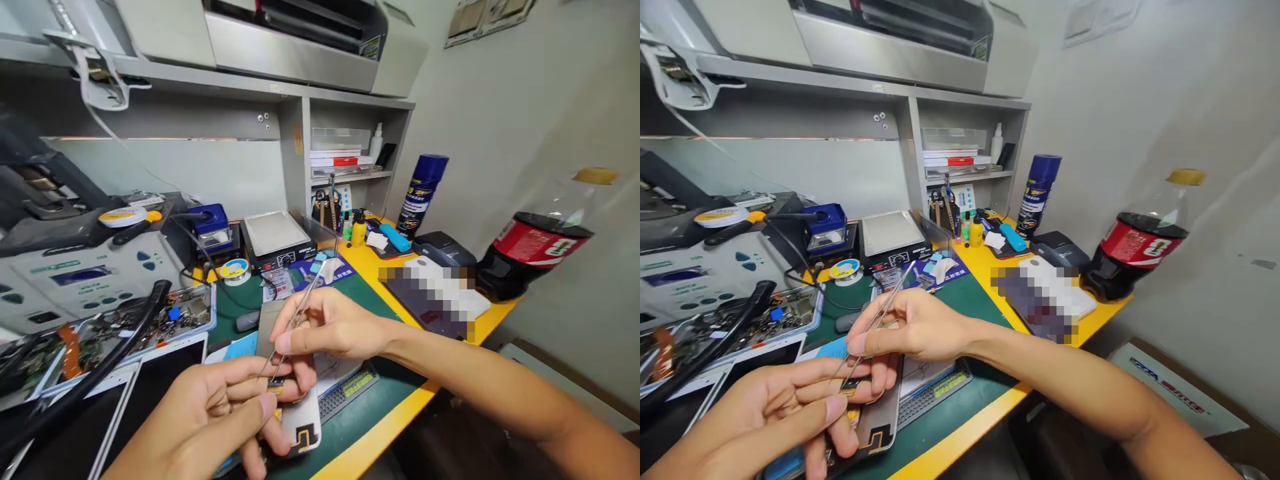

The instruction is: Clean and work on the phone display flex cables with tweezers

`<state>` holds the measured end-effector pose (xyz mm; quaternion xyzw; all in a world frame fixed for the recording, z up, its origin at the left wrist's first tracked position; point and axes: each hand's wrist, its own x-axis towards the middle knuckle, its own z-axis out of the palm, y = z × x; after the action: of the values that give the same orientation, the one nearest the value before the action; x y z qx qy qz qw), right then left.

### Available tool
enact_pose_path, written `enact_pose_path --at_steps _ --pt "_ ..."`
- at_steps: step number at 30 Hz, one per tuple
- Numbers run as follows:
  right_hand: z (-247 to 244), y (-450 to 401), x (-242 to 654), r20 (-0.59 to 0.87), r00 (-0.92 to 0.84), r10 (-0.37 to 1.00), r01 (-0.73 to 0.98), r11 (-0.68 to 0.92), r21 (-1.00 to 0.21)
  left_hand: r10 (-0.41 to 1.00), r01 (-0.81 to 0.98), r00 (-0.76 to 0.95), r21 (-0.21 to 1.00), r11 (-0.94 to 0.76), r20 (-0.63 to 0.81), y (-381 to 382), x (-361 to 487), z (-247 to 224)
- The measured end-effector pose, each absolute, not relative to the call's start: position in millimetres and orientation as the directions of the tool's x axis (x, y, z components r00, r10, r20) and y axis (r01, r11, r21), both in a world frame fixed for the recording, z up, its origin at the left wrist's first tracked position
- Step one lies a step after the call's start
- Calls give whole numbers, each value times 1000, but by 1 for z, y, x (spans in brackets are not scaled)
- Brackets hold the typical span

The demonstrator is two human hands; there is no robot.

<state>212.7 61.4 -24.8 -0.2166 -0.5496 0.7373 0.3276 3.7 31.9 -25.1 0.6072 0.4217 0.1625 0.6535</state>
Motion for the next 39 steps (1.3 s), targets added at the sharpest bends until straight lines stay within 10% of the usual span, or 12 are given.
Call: enact_pose_path --at_steps 39 --pt "-18 48 211 -12 -610 792 -154 -133 -979 658 243 652 926 290 -377 30 -1 -13"
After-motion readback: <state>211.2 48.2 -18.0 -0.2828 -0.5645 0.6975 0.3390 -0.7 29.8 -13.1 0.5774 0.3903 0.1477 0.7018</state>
